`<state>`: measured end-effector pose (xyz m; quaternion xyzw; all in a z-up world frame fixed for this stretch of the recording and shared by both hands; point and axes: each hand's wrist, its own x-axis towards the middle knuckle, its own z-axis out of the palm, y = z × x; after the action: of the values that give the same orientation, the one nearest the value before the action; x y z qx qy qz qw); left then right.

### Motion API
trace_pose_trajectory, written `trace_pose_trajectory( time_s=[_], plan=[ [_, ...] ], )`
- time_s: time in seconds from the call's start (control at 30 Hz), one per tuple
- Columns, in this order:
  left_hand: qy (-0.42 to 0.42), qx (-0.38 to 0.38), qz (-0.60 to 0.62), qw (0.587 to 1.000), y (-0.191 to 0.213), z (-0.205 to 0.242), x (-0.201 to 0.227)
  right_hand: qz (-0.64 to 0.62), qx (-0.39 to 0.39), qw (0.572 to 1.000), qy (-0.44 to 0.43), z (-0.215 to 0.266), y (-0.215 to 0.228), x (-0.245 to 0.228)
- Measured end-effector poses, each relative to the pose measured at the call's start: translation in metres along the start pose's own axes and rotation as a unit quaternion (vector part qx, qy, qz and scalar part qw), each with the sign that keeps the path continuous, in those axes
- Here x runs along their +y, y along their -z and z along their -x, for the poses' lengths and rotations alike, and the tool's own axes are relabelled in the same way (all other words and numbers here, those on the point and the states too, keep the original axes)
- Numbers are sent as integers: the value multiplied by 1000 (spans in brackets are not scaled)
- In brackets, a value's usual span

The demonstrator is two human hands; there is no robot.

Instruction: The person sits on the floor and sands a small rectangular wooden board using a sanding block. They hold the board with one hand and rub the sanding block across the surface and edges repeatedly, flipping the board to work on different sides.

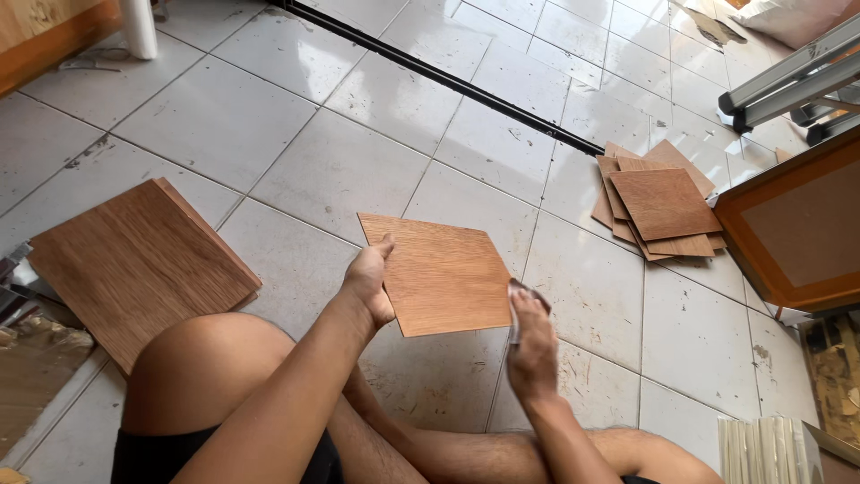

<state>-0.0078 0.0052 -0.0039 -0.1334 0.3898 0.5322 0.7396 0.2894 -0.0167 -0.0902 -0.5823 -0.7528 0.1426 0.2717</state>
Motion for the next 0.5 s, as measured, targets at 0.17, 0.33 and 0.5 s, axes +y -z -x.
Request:
trace_pose_trajectory(
  time_s=[0.17, 0.33, 0.5],
  plan=[
    [-257, 139, -288, 912, 22, -43, 2, 176, 74, 980, 49, -36, 52, 35],
    [-605, 54, -532, 590, -34, 70, 0, 245, 95, 960, 91, -63, 107, -3],
    [-414, -15, -874, 254, -26, 41, -44, 175, -2, 968, 178, -67, 82, -78]
  ],
)
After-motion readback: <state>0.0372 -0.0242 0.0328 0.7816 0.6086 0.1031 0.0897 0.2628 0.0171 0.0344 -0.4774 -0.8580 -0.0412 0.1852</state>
